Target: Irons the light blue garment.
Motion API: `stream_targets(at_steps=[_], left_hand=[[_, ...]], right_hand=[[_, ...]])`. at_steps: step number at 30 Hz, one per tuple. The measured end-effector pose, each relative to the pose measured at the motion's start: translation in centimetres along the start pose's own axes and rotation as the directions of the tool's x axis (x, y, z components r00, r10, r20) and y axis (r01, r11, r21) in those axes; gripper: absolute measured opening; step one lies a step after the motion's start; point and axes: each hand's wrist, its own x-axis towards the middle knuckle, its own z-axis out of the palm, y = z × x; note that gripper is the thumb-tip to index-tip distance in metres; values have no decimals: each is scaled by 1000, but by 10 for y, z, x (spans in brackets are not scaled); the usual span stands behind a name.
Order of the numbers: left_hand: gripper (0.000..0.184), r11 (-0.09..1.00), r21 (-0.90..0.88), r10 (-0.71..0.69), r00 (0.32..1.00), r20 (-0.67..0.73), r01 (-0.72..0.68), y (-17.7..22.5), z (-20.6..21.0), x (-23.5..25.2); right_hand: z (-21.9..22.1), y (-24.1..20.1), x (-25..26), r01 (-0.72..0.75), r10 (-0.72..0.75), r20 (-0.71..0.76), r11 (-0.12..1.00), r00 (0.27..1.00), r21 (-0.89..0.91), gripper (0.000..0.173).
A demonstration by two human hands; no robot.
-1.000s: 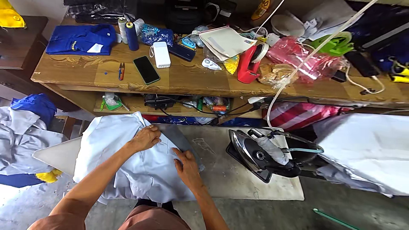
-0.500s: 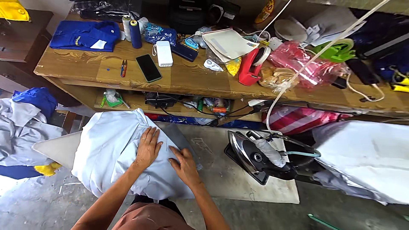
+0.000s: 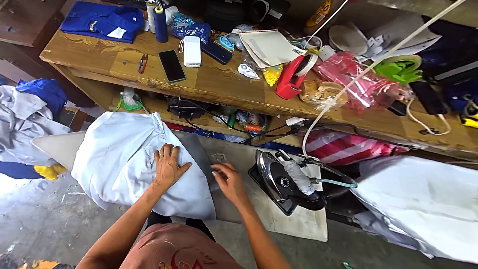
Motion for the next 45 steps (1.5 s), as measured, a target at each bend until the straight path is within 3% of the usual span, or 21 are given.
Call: stream_targets(at_steps=[3,6,10,12,15,16,18,19,21,23,25,29,34,38,42,45], left_hand=[[88,1000,5,-12,1000,-26,12,-2,5,-4],[89,998,28,-48,999,-8,49,1,4,-4],[88,993,35,-110,993,35,109,4,2,-7],[87,992,15,-124,992,27,123,5,4,-7],[86,991,-7,-134,990,35,134,5,2,-7],[86,991,-14,-133,990,39,134,4,2,-7],[87,991,-29,-131,990,48,133,5,1,-7],[87,991,-30,-129,991,46,131,5,0,-7],[87,991,-37,-128,991,47,130,5,0,-6],[87,990,-35,-133,990,50,135,4,1,-6],[87,990,-33,-139,988,61,141,3,0,-8],[89,991,-23,-133,989,70,135,4,-3,-4],[87,991,-46,-123,989,79,127,4,-4,-2],[58,989,-111,-78,988,134,94,-5,-15,-2],[39,941,-339,32,997,70,-7,-40,-21,14],[31,883,-460,-56,994,97,94,-53,-32,33]], right_hand=[[-20,7,5,130,-129,22,987,991,-94,21],[2,14,9,316,-284,183,931,941,-182,27],[21,31,-2,369,-255,341,870,905,-329,36],[-3,20,0,374,-219,391,844,894,-383,38],[-86,3,18,331,-252,214,733,944,-595,51],[-125,1,24,256,-192,169,694,967,-672,61],[-189,9,27,53,68,131,666,989,-744,80],[-209,19,27,-44,219,141,671,966,-740,83],[-224,49,22,-147,344,188,747,920,-649,80],[-216,69,12,-189,317,160,825,935,-533,72],[-201,58,5,-221,333,128,823,934,-523,66],[-154,-16,6,-148,297,169,798,940,-584,62],[-83,-91,34,-59,201,295,903,934,-426,55],[-20,-104,52,-96,232,320,917,919,-388,56],[3,-112,64,-87,262,312,873,913,-479,60],[14,-122,82,-30,288,376,826,881,-563,58]])
